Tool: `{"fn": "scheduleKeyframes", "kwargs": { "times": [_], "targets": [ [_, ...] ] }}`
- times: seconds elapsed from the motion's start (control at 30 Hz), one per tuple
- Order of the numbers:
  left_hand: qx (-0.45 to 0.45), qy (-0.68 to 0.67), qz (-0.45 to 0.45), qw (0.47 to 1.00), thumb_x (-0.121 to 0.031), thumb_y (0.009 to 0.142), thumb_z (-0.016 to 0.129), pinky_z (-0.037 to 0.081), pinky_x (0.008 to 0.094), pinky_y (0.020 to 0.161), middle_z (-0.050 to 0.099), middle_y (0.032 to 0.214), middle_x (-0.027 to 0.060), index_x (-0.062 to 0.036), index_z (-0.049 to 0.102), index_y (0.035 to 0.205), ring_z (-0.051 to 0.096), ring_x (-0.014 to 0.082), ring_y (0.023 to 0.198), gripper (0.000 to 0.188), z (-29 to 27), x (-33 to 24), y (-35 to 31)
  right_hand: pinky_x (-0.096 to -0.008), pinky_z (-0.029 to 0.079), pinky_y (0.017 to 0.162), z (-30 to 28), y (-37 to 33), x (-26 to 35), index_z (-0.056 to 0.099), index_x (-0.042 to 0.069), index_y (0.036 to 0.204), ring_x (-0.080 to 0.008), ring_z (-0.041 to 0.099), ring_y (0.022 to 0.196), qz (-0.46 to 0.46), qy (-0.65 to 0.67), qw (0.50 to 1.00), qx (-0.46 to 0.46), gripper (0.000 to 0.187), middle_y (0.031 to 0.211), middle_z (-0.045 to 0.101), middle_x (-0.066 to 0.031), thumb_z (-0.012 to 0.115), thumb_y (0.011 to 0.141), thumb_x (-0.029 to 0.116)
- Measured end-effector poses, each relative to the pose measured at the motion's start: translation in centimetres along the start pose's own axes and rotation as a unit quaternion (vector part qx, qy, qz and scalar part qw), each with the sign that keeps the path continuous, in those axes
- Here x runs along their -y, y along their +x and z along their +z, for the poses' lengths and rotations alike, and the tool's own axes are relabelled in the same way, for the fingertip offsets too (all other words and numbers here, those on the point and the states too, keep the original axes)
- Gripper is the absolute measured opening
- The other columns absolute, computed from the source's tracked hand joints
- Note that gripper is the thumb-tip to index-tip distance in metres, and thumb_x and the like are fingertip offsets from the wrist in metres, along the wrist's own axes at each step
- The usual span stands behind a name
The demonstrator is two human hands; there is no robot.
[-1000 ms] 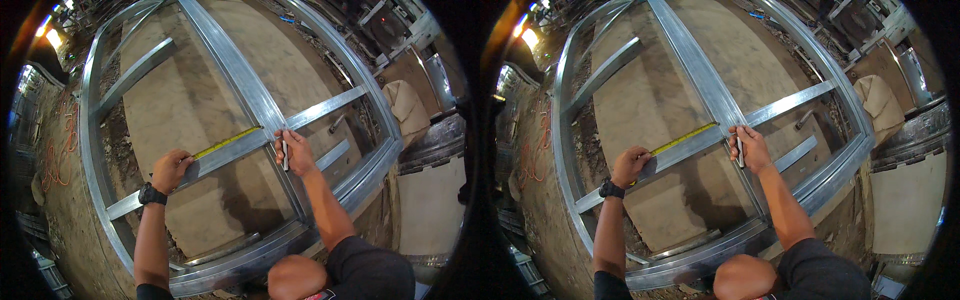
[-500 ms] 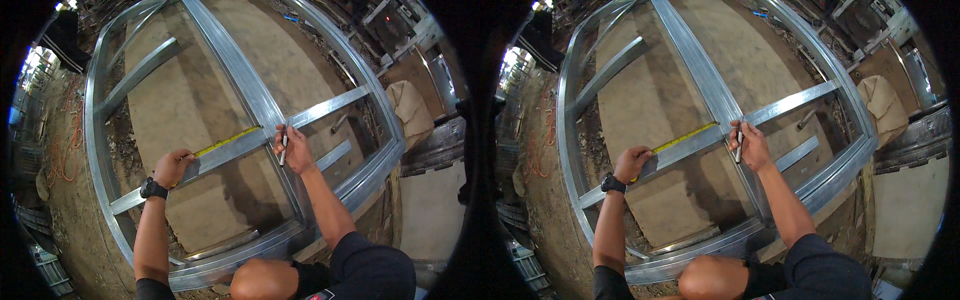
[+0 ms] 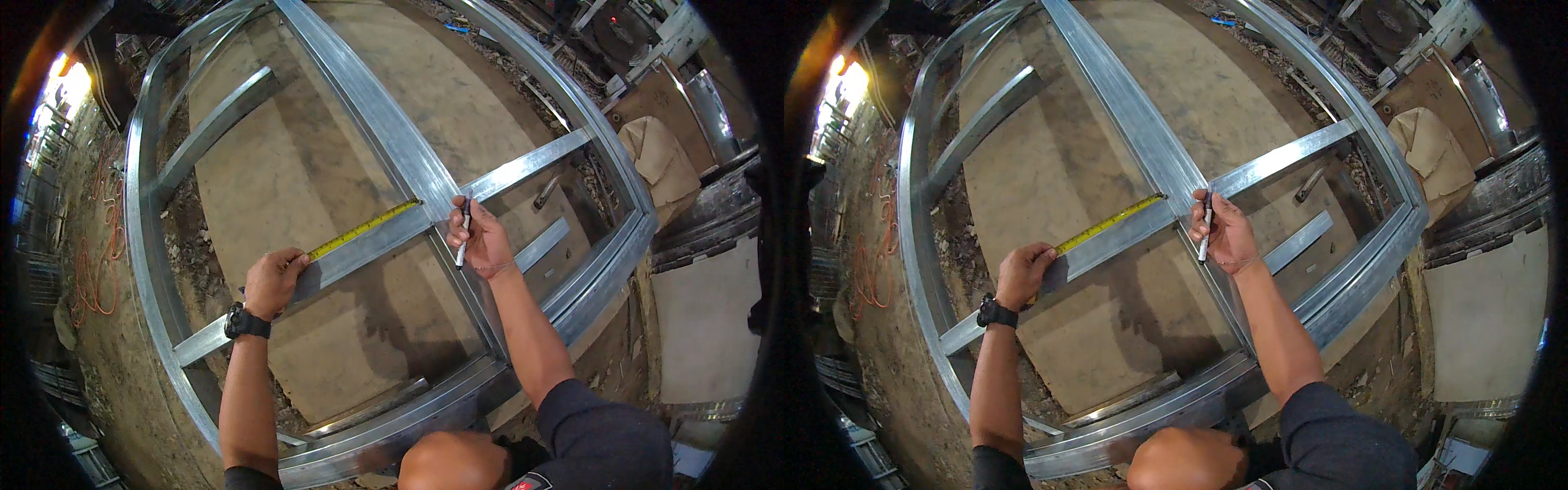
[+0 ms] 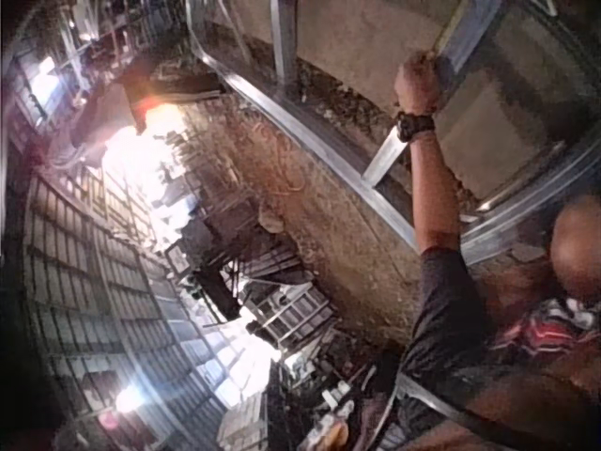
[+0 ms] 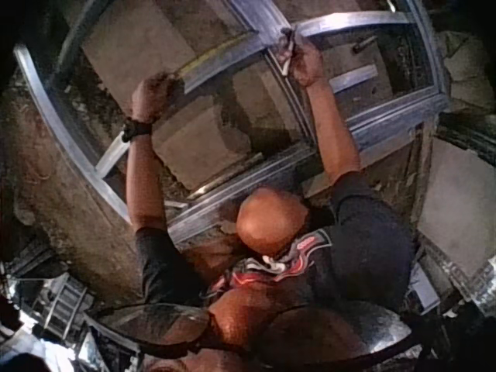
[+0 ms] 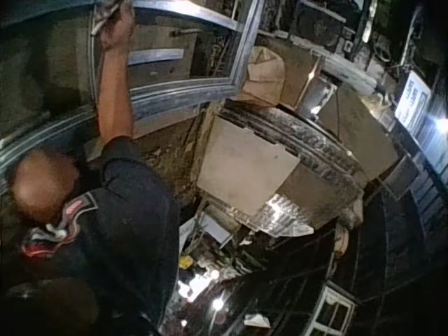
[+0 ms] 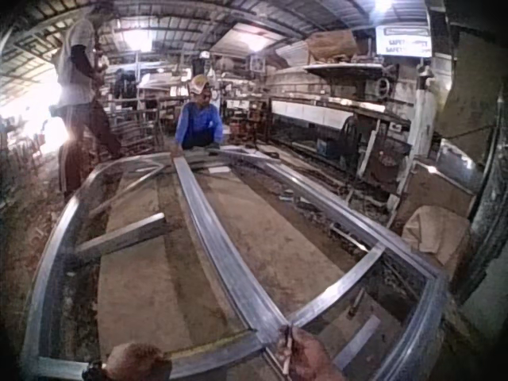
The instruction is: The person measures a metal frame using a tape measure and marks it with a marker. Another person assists by holding the frame steady. The task involves precise measurement and marking of the metal frame.
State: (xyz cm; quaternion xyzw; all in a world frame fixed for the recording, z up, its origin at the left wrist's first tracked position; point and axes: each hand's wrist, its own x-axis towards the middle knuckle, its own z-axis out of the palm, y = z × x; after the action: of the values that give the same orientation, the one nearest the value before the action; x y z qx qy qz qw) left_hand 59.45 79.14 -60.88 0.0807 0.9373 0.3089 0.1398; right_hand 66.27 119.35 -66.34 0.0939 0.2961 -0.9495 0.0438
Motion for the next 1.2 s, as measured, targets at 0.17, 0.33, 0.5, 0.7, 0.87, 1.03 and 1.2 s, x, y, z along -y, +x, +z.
{"fn": "scheduleKeyframes", "kwargs": {
  "times": [0.17, 0.33, 0.5, 0.7, 0.87, 1.03, 1.2],
  "targets": [
    [-0.005, 0.018, 0.022, 1.0, -0.037, 0.1, 0.069, 0.058, 0.0453, 0.083, 0.079, 0.095, 0.0167, -0.0121, 0.082, 0.11, 0.076, 0.037, 0.091, 0.03, 0.2, 0.8, 0.0, -0.0378, 0.052, 0.074, 0.1, 0.0, -0.2, 0.065, -0.001, 0.13, -0.0178, 0.062, 0.079, -0.003, 0.018, 0.999, 0.028, 0.035, 0.099, 0.069, -0.0096, 0.057, 0.115, 0.03],
    [-0.005, 0.003, 0.008, 1.0, -0.036, 0.101, 0.069, 0.057, 0.043, 0.081, 0.079, 0.091, 0.016, -0.0109, 0.082, 0.109, 0.076, 0.0346, 0.087, 0.029, -0.1, 0.0, 0.0, -0.0357, 0.054, 0.078, 3.1, -1.5, -0.4, 0.066, 0.0, 0.129, -0.017, 0.062, 0.081, 0.014, -0.066, 0.997, -0.032, 0.031, 0.102, 0.069, -0.0083, 0.058, 0.114, 0.027],
    [0.003, -0.019, 0.012, 1.0, -0.033, 0.101, 0.071, 0.057, 0.0383, 0.077, 0.078, 0.086, 0.0142, -0.0071, 0.081, 0.108, 0.076, 0.0298, 0.081, 0.029, -0.2, -0.1, -0.1, -0.029, 0.051, 0.069, 11.6, -8.2, -0.3, 0.066, 0.0, 0.123, -0.0133, 0.058, 0.075, 0.034, -0.222, 0.972, 0.07, 0.032, 0.094, 0.064, -0.0045, 0.058, 0.114, 0.03],
    [-0.011, -0.002, 0.042, 0.999, -0.033, 0.1, 0.071, 0.057, 0.0392, 0.076, 0.078, 0.086, 0.0146, -0.0064, 0.08, 0.106, 0.076, 0.0299, 0.08, 0.029, 0.1, 0.4, 0.2, -0.0334, 0.05, 0.066, 19.1, -12.2, -0.7, 0.069, -0.001, 0.109, -0.0191, 0.058, 0.067, -0.028, -0.19, 0.949, 0.248, 0.03, 0.09, 0.067, -0.0116, 0.065, 0.111, 0.029],
    [-0.01, 0.009, 0.031, 0.999, -0.033, 0.1, 0.07, 0.057, 0.04, 0.076, 0.077, 0.086, 0.015, -0.0068, 0.081, 0.106, 0.076, 0.0299, 0.081, 0.028, -0.1, 0.7, 0.1, -0.0466, 0.058, 0.08, 22.4, -12.0, 1.6, 0.068, -0.001, 0.126, -0.0378, 0.071, 0.086, -0.064, -0.251, 0.816, 0.517, 0.034, 0.108, 0.071, -0.0197, 0.066, 0.106, 0.027],
    [0.009, 0.002, 0.014, 1.0, -0.038, 0.1, 0.07, 0.058, 0.0446, 0.081, 0.079, 0.092, 0.0143, -0.0125, 0.082, 0.107, 0.076, 0.0359, 0.089, 0.029, -0.2, 0.3, 0.2, -0.0328, 0.051, 0.053, 24.8, -14.2, -2.3, 0.08, 0.004, 0.12, -0.022, 0.067, 0.065, -0.242, -0.15, 0.841, 0.459, 0.024, 0.089, 0.071, -0.0116, 0.075, 0.102, 0.019],
    [0.0, 0.009, 0.046, 0.999, -0.032, 0.101, 0.071, 0.056, 0.0401, 0.076, 0.078, 0.087, 0.0149, -0.0072, 0.08, 0.107, 0.076, 0.0296, 0.082, 0.027, 0.1, 0.8, 0.5, -0.0395, 0.053, 0.065, 23.3, -13.6, -0.5, 0.076, 0.0, 0.127, -0.0267, 0.065, 0.074, -0.201, -0.235, 0.807, 0.504, 0.028, 0.1, 0.074, -0.0146, 0.064, 0.108, 0.016]
  ]
}}
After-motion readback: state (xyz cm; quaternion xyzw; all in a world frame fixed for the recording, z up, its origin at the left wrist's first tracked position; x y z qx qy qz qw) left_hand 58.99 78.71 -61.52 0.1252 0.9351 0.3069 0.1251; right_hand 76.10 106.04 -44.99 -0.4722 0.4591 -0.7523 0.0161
